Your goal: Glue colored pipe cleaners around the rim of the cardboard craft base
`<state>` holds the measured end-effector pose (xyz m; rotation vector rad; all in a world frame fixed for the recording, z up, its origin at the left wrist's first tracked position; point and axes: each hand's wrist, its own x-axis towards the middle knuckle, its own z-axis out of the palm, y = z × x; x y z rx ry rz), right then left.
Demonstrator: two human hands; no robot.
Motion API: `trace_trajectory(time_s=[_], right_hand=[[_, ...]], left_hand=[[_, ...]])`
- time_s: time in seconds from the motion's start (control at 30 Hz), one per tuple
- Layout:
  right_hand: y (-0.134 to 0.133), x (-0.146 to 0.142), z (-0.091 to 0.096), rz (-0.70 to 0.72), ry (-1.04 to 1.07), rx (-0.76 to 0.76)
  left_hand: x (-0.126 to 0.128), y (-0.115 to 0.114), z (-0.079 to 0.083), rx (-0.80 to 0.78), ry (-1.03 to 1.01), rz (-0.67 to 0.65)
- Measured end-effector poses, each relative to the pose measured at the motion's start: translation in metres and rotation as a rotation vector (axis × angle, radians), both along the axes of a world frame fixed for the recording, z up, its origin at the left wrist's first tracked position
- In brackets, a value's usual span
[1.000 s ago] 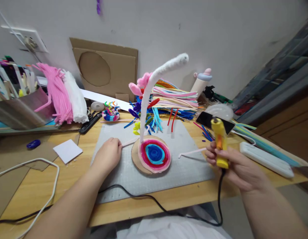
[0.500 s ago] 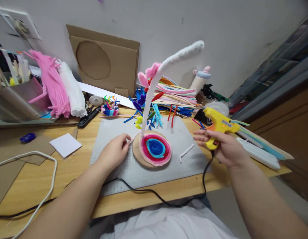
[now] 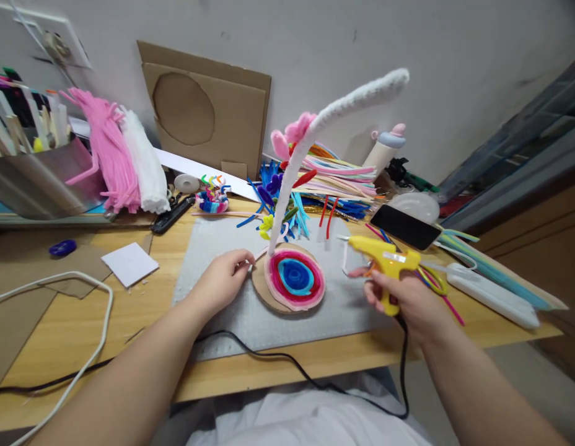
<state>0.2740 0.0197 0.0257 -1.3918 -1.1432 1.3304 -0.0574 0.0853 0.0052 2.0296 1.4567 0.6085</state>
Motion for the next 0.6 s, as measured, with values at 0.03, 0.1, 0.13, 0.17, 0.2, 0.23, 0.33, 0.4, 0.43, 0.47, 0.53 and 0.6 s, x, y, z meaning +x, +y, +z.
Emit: trace_trajectory(time_s=[0.03,0.1,0.13,0.17,0.2,0.23,0.33,0.4,0.43,0.47,0.53,0.6], right_hand=[[-0.008,-0.008,0.005,0.114,-0.066,-0.055],[-0.024,-0.025,0.014,0.273,-0.180,-0.168],[-0.031,-0.034,0.017,0.320,-0.240,-0.196],[-0.036,-0.042,0.019,0.349,-0.305,-0.194],[-0.039,-0.050,0.020,0.370,-0.370,-0.164],[-0.040,-0.056,0.021,0.393,-0.430,-0.120],[-0.038,-0.069,0.021,0.430,-0.546,-0.014],[-0.035,-0.075,0.018,0.419,-0.585,-0.005],[-0.033,-0.077,0.017,0.409,-0.595,0.005],[-0.032,-0.080,0.016,0.401,-0.598,0.025],[-0.030,-0.085,0.014,0.398,-0.605,0.091],[-0.029,-0.090,0.014,0.399,-0.664,0.167]], left_hand=[[0.001,0.000,-0.001,0.000,-0.015,-0.008],[0.003,0.000,-0.002,-0.001,-0.035,-0.018],[0.003,0.000,-0.003,-0.004,-0.041,-0.022],[0.004,0.000,-0.003,-0.010,-0.046,-0.026],[0.005,-0.001,-0.004,-0.018,-0.051,-0.029],[0.005,-0.001,-0.004,-0.026,-0.054,-0.031],[0.006,-0.001,-0.005,-0.048,-0.063,-0.043],[0.006,-0.001,-0.007,-0.059,-0.071,-0.056],[0.005,0.000,-0.008,-0.065,-0.076,-0.064],[0.005,0.000,-0.009,-0.069,-0.080,-0.072],[0.004,0.001,-0.011,-0.074,-0.089,-0.084],[0.004,0.000,-0.012,-0.076,-0.096,-0.092]])
